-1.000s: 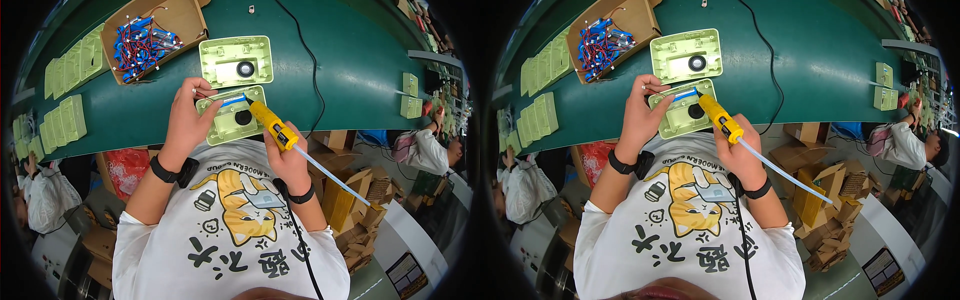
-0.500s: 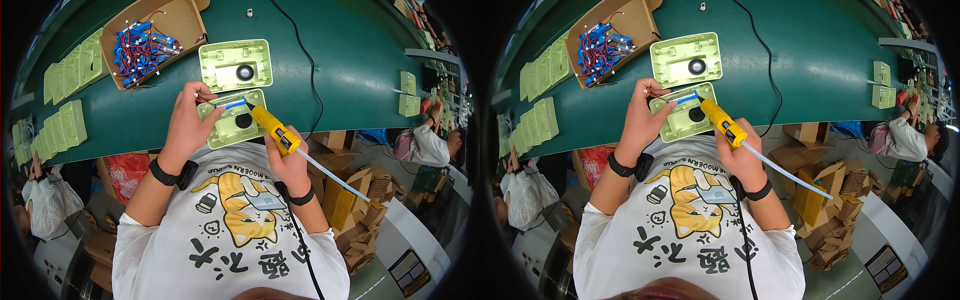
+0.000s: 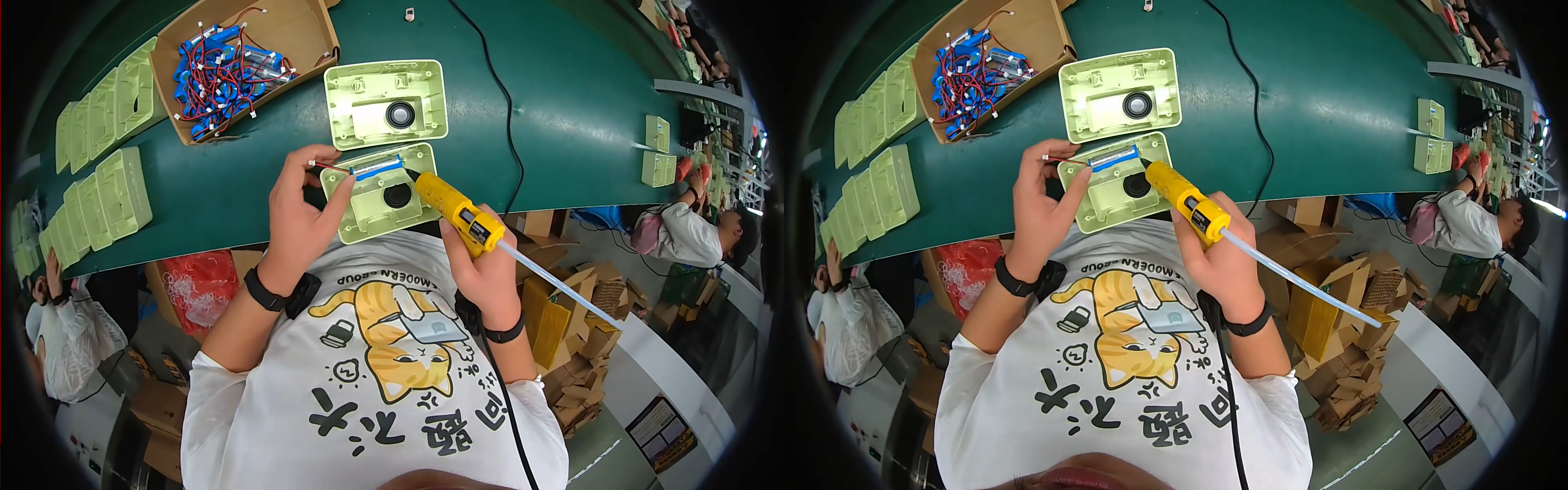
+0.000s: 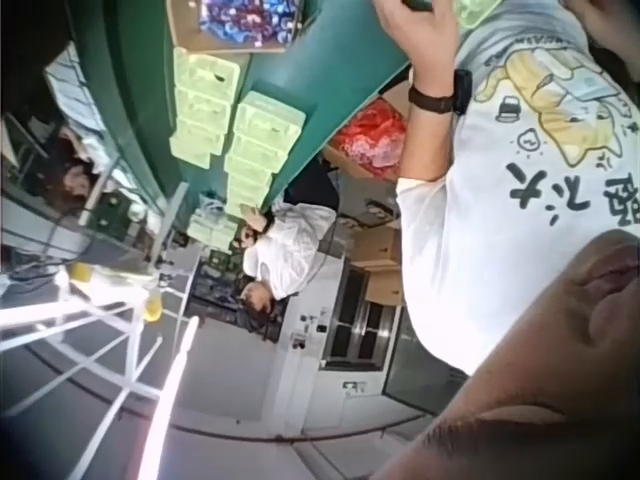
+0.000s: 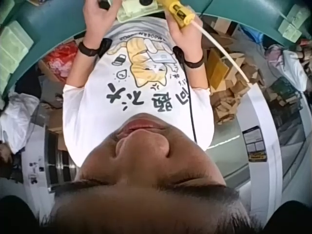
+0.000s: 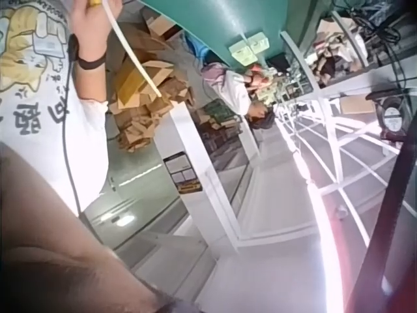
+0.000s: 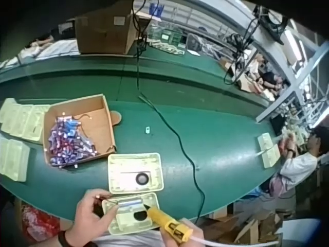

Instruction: The person applies glue to the interior of a plastic housing with a glue gun, presses a battery into the glue, and then applies more glue over the battery. They set the housing aside and repeat the process with several more units.

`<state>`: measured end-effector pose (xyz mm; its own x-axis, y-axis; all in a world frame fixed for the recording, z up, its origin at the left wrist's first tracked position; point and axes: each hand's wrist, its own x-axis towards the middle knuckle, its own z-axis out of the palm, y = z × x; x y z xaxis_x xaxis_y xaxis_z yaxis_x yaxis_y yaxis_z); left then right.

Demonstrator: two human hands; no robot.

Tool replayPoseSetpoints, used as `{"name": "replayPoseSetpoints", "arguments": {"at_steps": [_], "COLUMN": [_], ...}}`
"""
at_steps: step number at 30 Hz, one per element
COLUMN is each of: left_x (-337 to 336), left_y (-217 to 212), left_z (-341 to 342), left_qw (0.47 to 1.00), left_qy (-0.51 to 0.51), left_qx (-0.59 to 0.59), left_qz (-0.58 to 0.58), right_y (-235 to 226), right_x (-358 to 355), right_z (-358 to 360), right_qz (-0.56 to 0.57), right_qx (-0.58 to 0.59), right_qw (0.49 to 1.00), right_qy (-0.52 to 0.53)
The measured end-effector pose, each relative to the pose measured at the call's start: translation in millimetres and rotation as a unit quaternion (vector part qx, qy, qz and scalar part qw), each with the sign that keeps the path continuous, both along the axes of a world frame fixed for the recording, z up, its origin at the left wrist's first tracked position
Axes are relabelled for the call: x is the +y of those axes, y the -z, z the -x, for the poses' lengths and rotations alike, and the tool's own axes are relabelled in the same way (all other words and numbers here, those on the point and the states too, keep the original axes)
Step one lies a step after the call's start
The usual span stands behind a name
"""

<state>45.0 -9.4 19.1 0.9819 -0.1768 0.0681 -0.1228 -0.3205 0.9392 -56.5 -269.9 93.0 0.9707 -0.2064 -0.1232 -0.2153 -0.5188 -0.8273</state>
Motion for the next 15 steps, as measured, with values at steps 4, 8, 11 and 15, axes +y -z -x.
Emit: {"name": "replayPoseSetpoints", "arguments": {"at_steps": [4, 8, 11, 15], "left_x": [9, 7, 6, 9], "left_y": [2, 2, 1, 4], "left_z": [2, 1, 2, 0], "left_qw": [0.999, 0.993, 0.990, 0.989], "left_qy": [0.012, 0.015, 0.017, 0.037], "left_qx": [-0.049, -0.107, -0.126, -0.128], "left_qz": [0.000, -0.042, -0.058, -0.057], "right_y": [-8, -13, -12, -16], "right_x": [5, 12, 23, 29], "right_z": [-9, -21, -28, -31], "right_qz": [-0.037, -0.007, -0.017, -0.021], "right_qx": [0.002, 0.042, 0.030, 0.058], "right_qw": [0.998, 0.990, 0.991, 0.991], "right_qy": [-0.059, -0.132, -0.132, -0.122]}}
